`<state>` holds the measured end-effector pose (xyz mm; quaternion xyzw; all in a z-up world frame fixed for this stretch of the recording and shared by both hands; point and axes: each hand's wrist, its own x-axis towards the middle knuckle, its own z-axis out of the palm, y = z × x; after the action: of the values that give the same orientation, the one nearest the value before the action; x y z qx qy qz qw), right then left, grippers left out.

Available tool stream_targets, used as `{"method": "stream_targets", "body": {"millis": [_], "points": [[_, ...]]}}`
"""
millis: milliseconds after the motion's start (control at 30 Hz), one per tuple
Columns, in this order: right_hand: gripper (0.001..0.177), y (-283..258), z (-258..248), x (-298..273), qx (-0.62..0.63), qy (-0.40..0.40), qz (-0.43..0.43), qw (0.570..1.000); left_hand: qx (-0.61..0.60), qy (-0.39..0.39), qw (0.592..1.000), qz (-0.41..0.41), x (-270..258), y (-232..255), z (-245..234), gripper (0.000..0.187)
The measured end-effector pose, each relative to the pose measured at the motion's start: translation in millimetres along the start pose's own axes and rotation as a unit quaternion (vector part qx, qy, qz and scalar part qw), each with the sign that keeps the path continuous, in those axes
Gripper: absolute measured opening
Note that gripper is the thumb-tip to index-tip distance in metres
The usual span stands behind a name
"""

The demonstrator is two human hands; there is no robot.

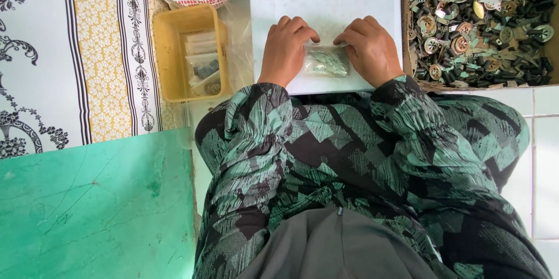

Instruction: Sorting small hardware components from a bulk cardboard box into individual plastic bags.

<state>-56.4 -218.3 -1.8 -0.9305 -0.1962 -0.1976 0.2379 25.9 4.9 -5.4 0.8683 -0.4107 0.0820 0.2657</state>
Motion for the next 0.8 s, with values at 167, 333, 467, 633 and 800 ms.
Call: {"method": "stream_targets", "body": {"millis": [167,333,467,633,800], "points": [[0.018,-1,6,-8,-0.033,0.017,-0.029,0.999,0.036,-0.025,0.999,0.020,-15,21,2,0.042],[0.012,-14,-3,-12,-0.105,0.020,-0.031,0.994,0.061,-0.078,0.995,0.010,-31,23,14,0.028],[0.022,-14,-13,-12,0.058,-0.011,0.102,0.993,0.093,-0.074,0.993,0.017,-36,32,10,0.040],[0.019,1,-9,-6,0.065,-0.030,0.210,0.975,0.119,-0.059,0.991,0.021,-41,45,3,0.053],[0.013,5,-9,5,0.051,-0.132,0.277,0.950,0.157,-0.049,0.986,0.009,-46,48,9,0.052]]}}
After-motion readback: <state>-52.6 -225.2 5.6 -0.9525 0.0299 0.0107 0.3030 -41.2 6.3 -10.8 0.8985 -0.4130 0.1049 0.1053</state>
